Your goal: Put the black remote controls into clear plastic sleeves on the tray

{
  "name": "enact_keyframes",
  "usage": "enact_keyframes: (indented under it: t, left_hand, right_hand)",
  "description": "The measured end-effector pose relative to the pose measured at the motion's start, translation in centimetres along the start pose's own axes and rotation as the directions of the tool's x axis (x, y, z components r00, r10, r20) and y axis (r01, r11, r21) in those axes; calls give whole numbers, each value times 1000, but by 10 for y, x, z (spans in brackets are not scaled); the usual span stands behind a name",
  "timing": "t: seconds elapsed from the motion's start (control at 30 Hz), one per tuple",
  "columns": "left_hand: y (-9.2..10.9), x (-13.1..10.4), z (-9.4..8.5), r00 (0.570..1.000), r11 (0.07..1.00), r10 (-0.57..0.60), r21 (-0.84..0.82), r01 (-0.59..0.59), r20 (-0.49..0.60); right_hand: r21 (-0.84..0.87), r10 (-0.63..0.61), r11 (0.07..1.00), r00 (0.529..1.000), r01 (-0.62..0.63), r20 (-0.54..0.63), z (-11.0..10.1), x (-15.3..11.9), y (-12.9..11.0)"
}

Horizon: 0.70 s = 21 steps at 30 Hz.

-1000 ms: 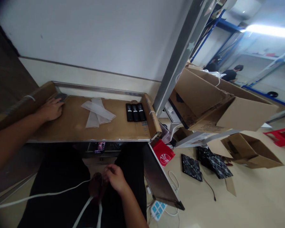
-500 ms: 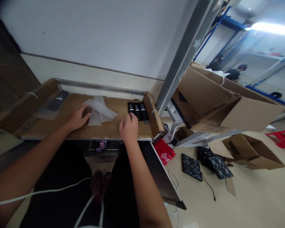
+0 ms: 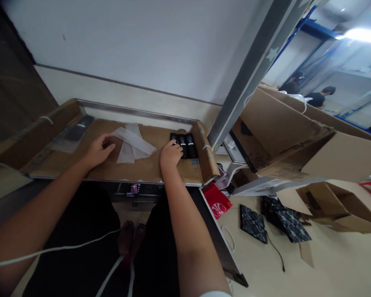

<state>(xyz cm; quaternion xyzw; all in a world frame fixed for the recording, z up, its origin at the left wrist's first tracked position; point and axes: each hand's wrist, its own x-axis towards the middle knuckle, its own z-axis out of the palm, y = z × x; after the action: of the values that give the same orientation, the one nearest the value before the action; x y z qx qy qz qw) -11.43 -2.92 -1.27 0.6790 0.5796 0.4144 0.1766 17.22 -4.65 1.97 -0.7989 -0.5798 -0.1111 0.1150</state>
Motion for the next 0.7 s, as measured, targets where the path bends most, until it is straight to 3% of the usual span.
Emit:
enact_keyframes:
  t: [0.17,0.33,0.47,0.57,0.63,0.7]
  left_hand:
    - [-3,0,0,998,995,-53,-85,51,-25]
    - [-2,2,2,996,981,-69,-184,57,-61]
    - [15,1,2,976,945,-170,-304,121,-138]
    - [35,-31,-16,920,844,-309,-514,149,-239]
    - [45,-75,-40,879,762,-388,-633,137,-277]
    - [50,-127,-70,855,782,-446,-581,227,-266]
  right_hand:
    - [-60,-10,998,993,17,115,-8,10,-11]
    - [-69,-99,992,994,102,51,-4,13,-3]
    - [-76,-169,982,985,170,26,3,16,5]
    - [-58,-199,978,980,199,18,5,19,10]
    - [-36,-203,978,979,204,14,5,20,15]
    - [-2,-205,979,979,205,14,7,20,20]
